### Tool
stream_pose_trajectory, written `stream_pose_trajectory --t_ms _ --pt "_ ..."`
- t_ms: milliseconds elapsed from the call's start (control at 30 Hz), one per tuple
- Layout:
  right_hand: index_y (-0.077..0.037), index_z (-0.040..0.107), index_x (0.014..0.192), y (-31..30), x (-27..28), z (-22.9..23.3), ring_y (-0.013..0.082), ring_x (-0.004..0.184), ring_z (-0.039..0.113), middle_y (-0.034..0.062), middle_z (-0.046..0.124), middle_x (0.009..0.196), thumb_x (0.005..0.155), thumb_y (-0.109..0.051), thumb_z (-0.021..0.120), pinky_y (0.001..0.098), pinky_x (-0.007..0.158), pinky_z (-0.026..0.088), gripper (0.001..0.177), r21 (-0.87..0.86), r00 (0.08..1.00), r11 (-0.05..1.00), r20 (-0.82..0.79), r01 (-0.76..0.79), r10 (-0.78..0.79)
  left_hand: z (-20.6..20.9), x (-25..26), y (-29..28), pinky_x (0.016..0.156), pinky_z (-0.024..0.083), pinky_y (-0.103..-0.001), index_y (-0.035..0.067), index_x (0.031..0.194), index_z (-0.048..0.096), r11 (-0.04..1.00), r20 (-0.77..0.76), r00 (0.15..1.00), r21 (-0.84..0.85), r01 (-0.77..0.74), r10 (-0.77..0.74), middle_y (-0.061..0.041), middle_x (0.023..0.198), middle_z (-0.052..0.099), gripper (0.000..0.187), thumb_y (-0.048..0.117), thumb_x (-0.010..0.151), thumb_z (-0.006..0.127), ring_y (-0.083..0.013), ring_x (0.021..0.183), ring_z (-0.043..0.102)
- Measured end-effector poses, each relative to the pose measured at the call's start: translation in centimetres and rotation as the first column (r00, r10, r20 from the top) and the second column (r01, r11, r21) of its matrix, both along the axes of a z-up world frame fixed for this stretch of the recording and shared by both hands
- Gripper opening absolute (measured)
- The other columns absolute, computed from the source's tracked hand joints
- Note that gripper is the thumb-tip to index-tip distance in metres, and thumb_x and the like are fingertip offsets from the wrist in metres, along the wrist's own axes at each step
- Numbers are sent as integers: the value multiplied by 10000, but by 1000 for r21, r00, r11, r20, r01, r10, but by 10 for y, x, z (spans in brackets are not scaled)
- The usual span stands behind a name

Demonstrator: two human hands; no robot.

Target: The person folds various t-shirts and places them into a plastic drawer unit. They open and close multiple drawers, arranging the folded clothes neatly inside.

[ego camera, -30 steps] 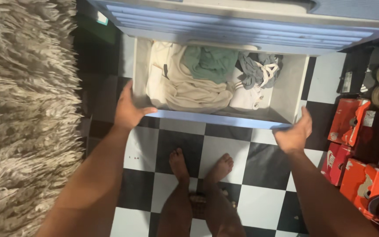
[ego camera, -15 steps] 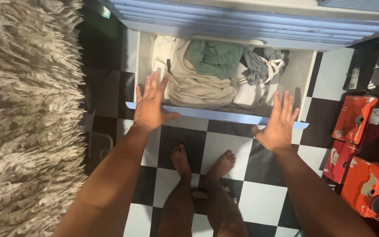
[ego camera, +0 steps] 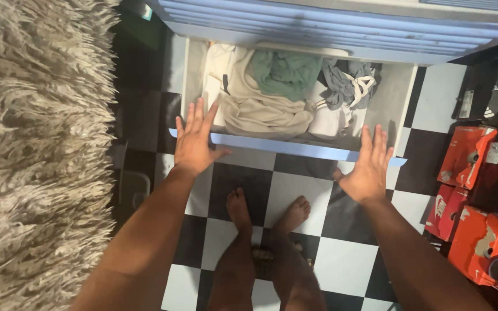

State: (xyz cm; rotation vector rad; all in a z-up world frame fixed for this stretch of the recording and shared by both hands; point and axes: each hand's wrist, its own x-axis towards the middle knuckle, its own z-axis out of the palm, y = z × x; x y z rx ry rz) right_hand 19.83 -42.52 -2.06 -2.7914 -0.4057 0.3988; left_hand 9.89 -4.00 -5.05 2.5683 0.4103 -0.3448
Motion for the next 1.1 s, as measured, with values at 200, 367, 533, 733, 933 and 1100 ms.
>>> stream_pose_trajectory --t_ms 200,367,533,733,933,1100 --pt "-49 219 1606 -4 -8 -4 453 1544 172 278 196 1647 661 -259 918 599 1239 158 1194 92 995 996 103 -6 -3 -13 -10 0 1164 186 -613 222 1577 290 999 161 987 35 -16 11 -225 1640 260 1248 400 546 968 -380 1505 225" --pt "-85 483 1277 -1 -35 -41 383 1315 521 198 562 1292 844 -408 973 506 1169 435 729 121 885 912 224 391 -409 -65 -27 -30 908 504 -519 107 1245 471 680 313 614 -173 -713 724 -134 1115 627 781 417 734 974 -345 1025 614" --pt "-84 315 1427 35 -44 -83 347 967 687 171 596 1191 794 -158 875 440 757 607 848 480 353 94 -485 872 -800 -107 -21 -80 629 524 -428 153 1311 360 -368 -515 34 -656 -659 857 -183 1044 586 619 175 876 800 -309 817 600" --pt "-158 107 1529 48 -14 -102 325 1041 659 194 486 1316 859 147 647 537 843 639 913 518 275 -313 -770 796 -576 -164 -17 -80 745 637 -427 170 1366 299 -335 -430 193 -860 -385 882 -169 1192 562 610 -99 905 594 -263 933 660" --pt "-176 140 1600 46 86 -115 365 1096 655 201 502 1298 850 244 479 560 969 604 925 583 517 -394 -812 710 -271 -174 75 -46 817 616 -507 211 1544 251 -330 -413 416 -908 -258 810 -98 1424 448 776 -119 892 512 -322 1050 620" --pt "-210 177 1596 54 167 -96 374 1139 652 221 502 1414 863 220 458 513 968 590 896 544 545 -364 -831 756 -109 -149 166 -14 990 523 -553 245 1629 159 -268 -462 510 -873 -408 726 -192 1543 369 887 -121 880 460 -349 1183 568"
